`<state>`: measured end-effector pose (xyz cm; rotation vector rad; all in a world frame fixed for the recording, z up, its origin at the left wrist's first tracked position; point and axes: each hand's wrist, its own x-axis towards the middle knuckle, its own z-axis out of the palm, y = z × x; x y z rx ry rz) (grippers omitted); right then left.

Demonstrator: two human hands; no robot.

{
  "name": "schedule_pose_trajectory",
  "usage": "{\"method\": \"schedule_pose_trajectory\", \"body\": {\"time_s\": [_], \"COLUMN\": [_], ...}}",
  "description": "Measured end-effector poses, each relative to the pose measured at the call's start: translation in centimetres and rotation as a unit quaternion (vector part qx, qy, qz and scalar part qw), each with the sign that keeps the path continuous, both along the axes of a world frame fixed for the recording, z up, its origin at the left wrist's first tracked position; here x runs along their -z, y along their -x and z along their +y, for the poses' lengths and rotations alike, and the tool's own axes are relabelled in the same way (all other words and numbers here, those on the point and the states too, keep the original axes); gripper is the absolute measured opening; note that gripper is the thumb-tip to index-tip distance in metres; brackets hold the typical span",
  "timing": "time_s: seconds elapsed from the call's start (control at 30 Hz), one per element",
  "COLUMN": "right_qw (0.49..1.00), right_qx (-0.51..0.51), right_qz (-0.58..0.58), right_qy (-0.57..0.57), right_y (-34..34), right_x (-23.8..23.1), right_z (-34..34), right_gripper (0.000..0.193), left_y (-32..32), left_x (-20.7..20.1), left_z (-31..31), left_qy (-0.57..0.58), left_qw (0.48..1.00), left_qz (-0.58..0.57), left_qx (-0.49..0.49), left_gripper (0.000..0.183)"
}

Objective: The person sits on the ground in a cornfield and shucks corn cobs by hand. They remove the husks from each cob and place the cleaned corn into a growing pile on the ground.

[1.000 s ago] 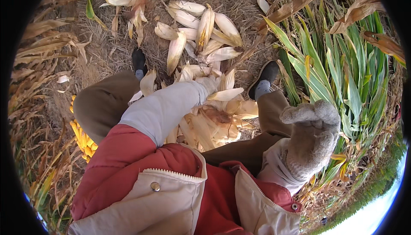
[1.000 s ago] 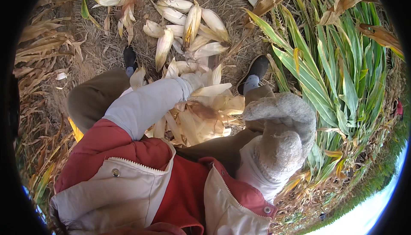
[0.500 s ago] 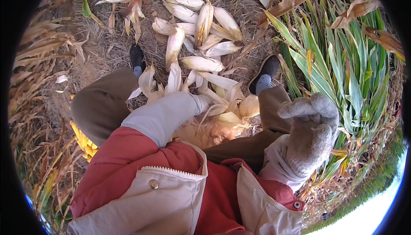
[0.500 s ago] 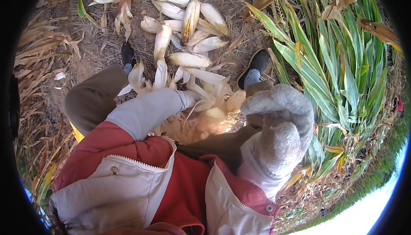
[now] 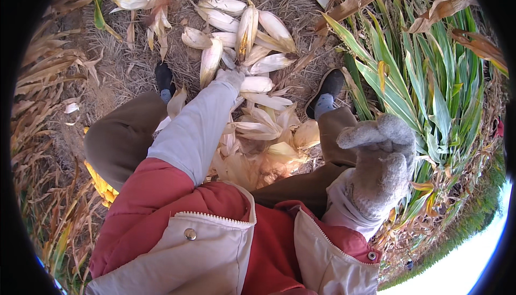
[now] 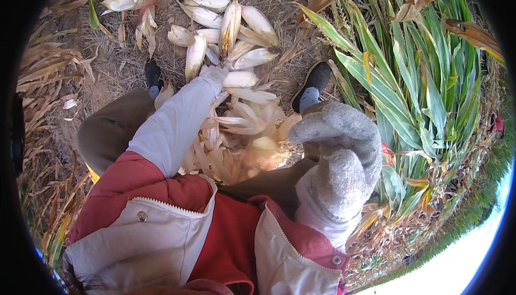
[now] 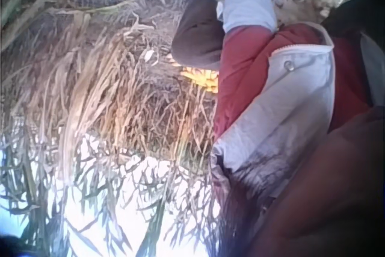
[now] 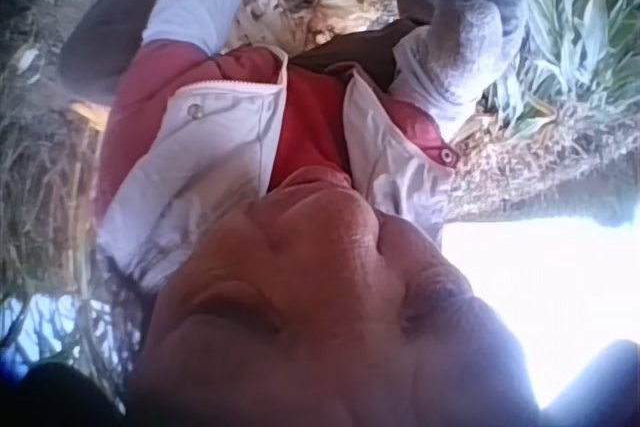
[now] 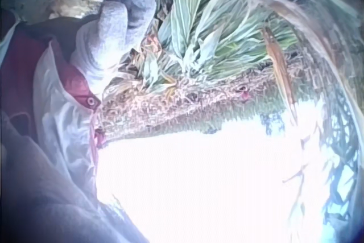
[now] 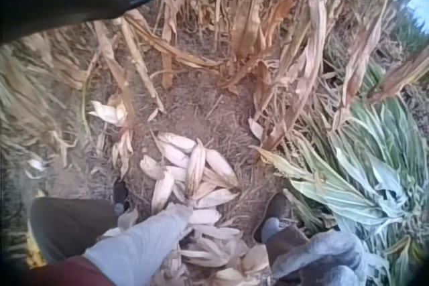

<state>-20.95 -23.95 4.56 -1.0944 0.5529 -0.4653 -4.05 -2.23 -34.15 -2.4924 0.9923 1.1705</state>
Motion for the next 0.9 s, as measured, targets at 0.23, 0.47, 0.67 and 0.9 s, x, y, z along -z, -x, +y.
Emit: {"method": "schedule_pose_trajectory", "body": {"time_s": [0.23,0.47,0.67,0.9], "right_qw": [0.999,0.969,0.921,0.929], "right_qx": [-0.047,-0.112,-0.303,-0.228], "right_qz": [0.021,0.143,0.038,-0.046], "right_qy": [-0.019,0.165,-0.243,-0.286], "right_y": [-1.1,-1.8,-1.8,0.8], "right_x": [-0.1,5.0,6.6,7.8], "right_z": [0.6,-0.2,5.9,12.1], "right_gripper": [0.04,0.038,0.049,0.056], "left_y": [2.2,-0.1,1.3,4.9], "left_x": [-9.4,-25.2,-36.1,-36.6], "left_z": [-3.0,-3.3,-0.7,2.6], "left_qy": [0.044,0.464,0.568,0.729], "left_qw": [0.991,0.819,0.652,0.474], "left_qz": [0.114,-0.201,-0.402,0.192], "left_qx": [0.053,0.272,0.302,-0.454], "left_gripper": [0.062,0.052,0.041,0.04]}}
